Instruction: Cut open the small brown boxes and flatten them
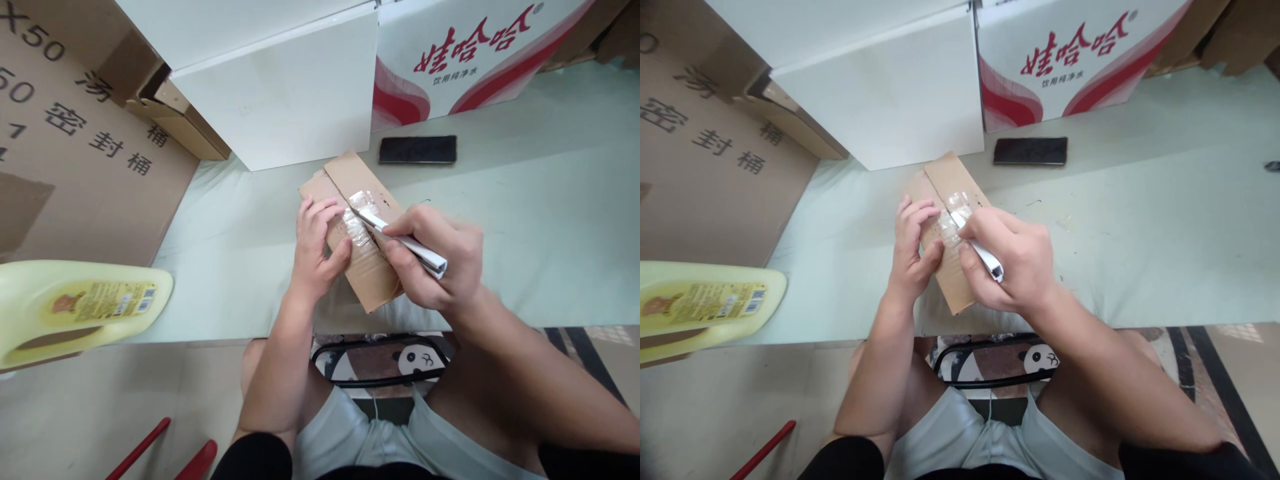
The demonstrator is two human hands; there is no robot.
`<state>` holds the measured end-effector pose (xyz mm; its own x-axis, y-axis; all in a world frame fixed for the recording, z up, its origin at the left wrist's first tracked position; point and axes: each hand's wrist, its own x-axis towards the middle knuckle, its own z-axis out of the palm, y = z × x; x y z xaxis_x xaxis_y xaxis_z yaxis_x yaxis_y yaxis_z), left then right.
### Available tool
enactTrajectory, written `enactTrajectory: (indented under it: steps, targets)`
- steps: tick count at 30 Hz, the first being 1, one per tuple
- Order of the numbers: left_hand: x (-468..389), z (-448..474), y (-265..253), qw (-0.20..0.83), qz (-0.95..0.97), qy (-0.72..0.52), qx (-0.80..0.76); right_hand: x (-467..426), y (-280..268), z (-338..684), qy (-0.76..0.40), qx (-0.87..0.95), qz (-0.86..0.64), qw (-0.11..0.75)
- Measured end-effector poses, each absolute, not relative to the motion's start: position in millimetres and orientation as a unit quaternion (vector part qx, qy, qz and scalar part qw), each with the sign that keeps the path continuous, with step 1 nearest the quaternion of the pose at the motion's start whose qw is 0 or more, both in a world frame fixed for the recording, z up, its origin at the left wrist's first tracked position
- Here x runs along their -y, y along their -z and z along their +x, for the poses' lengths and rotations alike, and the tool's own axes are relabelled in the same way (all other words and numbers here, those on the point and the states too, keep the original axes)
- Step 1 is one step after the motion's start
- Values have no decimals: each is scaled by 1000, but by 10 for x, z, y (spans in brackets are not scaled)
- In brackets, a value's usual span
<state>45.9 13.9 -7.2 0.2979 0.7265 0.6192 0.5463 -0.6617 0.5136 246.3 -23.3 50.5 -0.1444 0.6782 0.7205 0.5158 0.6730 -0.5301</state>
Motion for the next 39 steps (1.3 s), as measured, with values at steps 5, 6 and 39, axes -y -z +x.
enactTrajectory:
  steps: [5, 6, 39]
  targets:
    - [-141, 456, 63, 106, 801, -434, -398, 252, -475, 2476, -73, 743, -385, 543]
    - [-140, 451, 58, 105, 803, -430, -399, 256, -469, 2478, -74, 740, -382, 548]
    - [-122, 400, 39, 101, 802, -400, -432, 377, -607, 2550, -169, 681, -408, 584]
